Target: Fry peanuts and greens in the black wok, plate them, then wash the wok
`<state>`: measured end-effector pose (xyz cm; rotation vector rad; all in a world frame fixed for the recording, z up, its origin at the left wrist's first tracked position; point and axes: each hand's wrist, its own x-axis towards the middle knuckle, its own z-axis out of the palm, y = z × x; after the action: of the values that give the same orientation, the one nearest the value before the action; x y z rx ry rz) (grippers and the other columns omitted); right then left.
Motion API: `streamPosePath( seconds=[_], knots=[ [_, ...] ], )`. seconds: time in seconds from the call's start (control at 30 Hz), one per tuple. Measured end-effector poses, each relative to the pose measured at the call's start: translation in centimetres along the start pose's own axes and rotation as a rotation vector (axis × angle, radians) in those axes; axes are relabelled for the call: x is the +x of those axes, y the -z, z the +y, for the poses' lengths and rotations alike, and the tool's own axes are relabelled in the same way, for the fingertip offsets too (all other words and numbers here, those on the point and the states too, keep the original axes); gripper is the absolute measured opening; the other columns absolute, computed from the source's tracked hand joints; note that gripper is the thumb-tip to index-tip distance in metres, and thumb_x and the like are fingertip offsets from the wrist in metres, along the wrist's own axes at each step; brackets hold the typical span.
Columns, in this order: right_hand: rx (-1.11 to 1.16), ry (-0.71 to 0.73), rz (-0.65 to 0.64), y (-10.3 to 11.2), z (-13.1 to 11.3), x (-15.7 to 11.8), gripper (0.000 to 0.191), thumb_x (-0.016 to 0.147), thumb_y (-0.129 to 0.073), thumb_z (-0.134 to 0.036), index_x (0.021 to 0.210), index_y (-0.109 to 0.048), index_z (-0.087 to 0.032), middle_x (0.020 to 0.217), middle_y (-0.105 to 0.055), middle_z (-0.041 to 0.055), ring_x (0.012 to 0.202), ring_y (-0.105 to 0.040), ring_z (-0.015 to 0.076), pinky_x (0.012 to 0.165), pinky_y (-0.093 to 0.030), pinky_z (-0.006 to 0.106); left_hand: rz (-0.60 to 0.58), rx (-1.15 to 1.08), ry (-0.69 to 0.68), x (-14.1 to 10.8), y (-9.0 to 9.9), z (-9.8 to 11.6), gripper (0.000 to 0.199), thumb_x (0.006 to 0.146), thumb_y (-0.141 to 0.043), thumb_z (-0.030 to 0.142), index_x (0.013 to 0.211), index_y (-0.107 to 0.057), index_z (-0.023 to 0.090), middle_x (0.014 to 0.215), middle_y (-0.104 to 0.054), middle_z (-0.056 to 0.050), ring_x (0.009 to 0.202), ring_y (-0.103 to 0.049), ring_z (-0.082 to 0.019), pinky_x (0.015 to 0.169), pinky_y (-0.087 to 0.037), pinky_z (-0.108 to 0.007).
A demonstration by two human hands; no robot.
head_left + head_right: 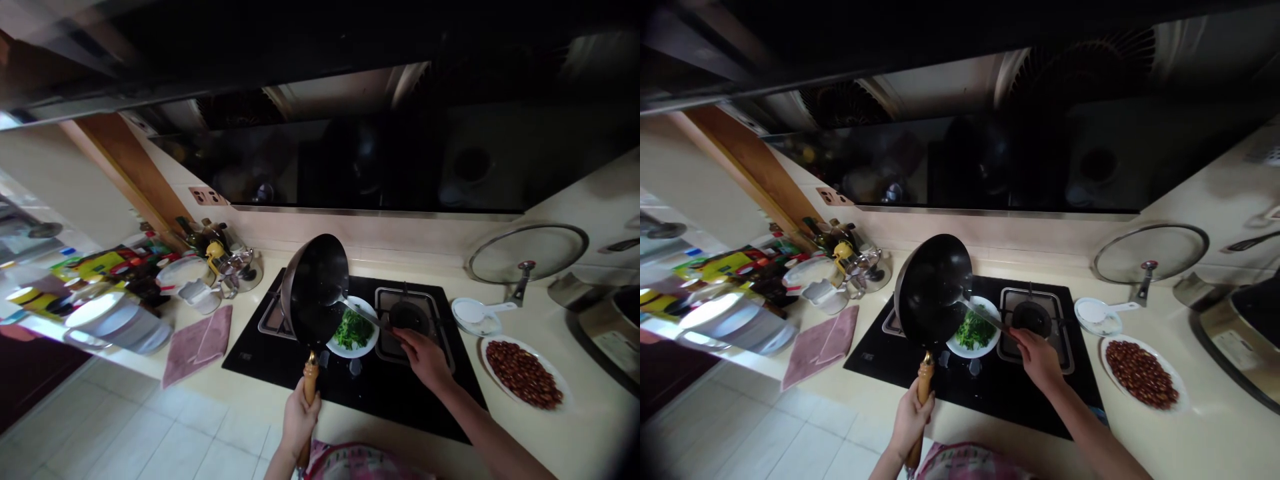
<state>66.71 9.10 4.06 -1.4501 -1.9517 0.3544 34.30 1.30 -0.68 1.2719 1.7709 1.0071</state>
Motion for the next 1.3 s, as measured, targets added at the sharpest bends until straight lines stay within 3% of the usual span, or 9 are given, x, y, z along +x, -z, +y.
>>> streamPosePath(
  seconds=[0.1,0.23,0.33,0.5,0.77,0.93,1.07,1.3],
  knots=[
    [0.023,-0.035,-0.043,1.4,1.1,-3.1,0.036,0.084,-0.045,-0.023,0.114,-0.066,-0.028,0.116,-0.069,0.0026,0.103,-0.065,0.0227,0.091,-0.052,0.04,0.013,-0.01,0.001,0.2,0.8,0.2,0.036,0.071,-0.061,0.033,0.102,-0.06,0.016,0.042,-0.049,0.009,0.038,-0.05,-0.016,0.044,-0.037,-0.025],
    [0.106,-0.255,-0.079,4.2,3.3,-9.0,0.037,0.082,-0.052,-0.035,0.116,-0.065,-0.031,0.116,-0.069,0.0027,0.102,-0.067,0.0252,0.088,-0.054,0.038,0.027,-0.042,0.019,0.0,1.7,0.1,0.035,0.07,-0.062,0.035,0.1,-0.059,0.017,0.042,-0.046,0.01,0.037,-0.048,-0.014,0.042,-0.035,-0.023],
    [0.155,-0.377,-0.095,4.4,3.1,-11.1,0.039,0.078,-0.054,-0.038,0.113,-0.067,-0.031,0.11,-0.071,0.0022,0.097,-0.069,0.0264,0.083,-0.056,0.037,0.025,-0.112,0.036,-0.4,1.9,-0.1,0.038,0.07,-0.063,0.036,0.102,-0.058,0.016,0.044,-0.046,0.01,0.037,-0.045,-0.012,0.039,-0.034,-0.022],
    [0.193,-0.404,-0.102,3.5,1.6,-10.4,0.039,0.075,-0.053,-0.04,0.109,-0.068,-0.028,0.109,-0.072,0.0028,0.096,-0.069,0.0271,0.084,-0.056,0.038,0.0,-0.188,0.052,-1.1,1.9,-0.1,0.032,0.071,-0.062,0.033,0.097,-0.056,0.016,0.048,-0.049,0.009,0.038,-0.047,-0.012,0.039,-0.037,-0.022],
    [0.169,-0.451,-0.093,5.0,3.1,-11.5,0.04,0.075,-0.055,-0.045,0.11,-0.066,-0.028,0.103,-0.074,0.002,0.092,-0.07,0.0259,0.08,-0.057,0.034,0.007,-0.258,0.091,-2.3,1.8,0.2,0.033,0.069,-0.064,0.034,0.095,-0.054,0.016,0.046,-0.047,0.01,0.036,-0.046,-0.01,0.039,-0.036,-0.021],
    [0.22,-0.367,-0.054,2.6,1.9,-9.1,0.034,0.075,-0.056,-0.039,0.105,-0.067,-0.028,0.104,-0.074,0.0021,0.095,-0.069,0.0255,0.082,-0.056,0.033,0.002,-0.255,0.11,-2.8,1.6,-0.2,0.046,0.071,-0.062,0.032,0.112,-0.05,0.015,0.048,-0.047,0.011,0.036,-0.047,-0.011,0.038,-0.037,-0.021],
    [0.238,-0.358,-0.055,1.3,1.7,-8.3,0.034,0.073,-0.055,-0.037,0.103,-0.067,-0.026,0.104,-0.074,0.0032,0.096,-0.069,0.0254,0.084,-0.055,0.034,0.028,-0.206,0.106,-3.3,1.5,-0.3,0.039,0.071,-0.063,0.034,0.104,-0.053,0.015,0.046,-0.046,0.01,0.036,-0.046,-0.011,0.038,-0.036,-0.022],
    [0.239,-0.478,-0.063,3.1,0.9,-9.9,0.044,0.077,-0.051,-0.058,0.098,-0.066,-0.022,0.103,-0.074,0.0101,0.098,-0.068,0.0274,0.08,-0.055,0.031,0.071,-0.221,0.134,-3.6,1.4,0.5,0.038,0.067,-0.063,0.032,0.1,-0.054,0.016,0.047,-0.048,0.009,0.035,-0.047,-0.012,0.036,-0.036,-0.023]
  ],
)
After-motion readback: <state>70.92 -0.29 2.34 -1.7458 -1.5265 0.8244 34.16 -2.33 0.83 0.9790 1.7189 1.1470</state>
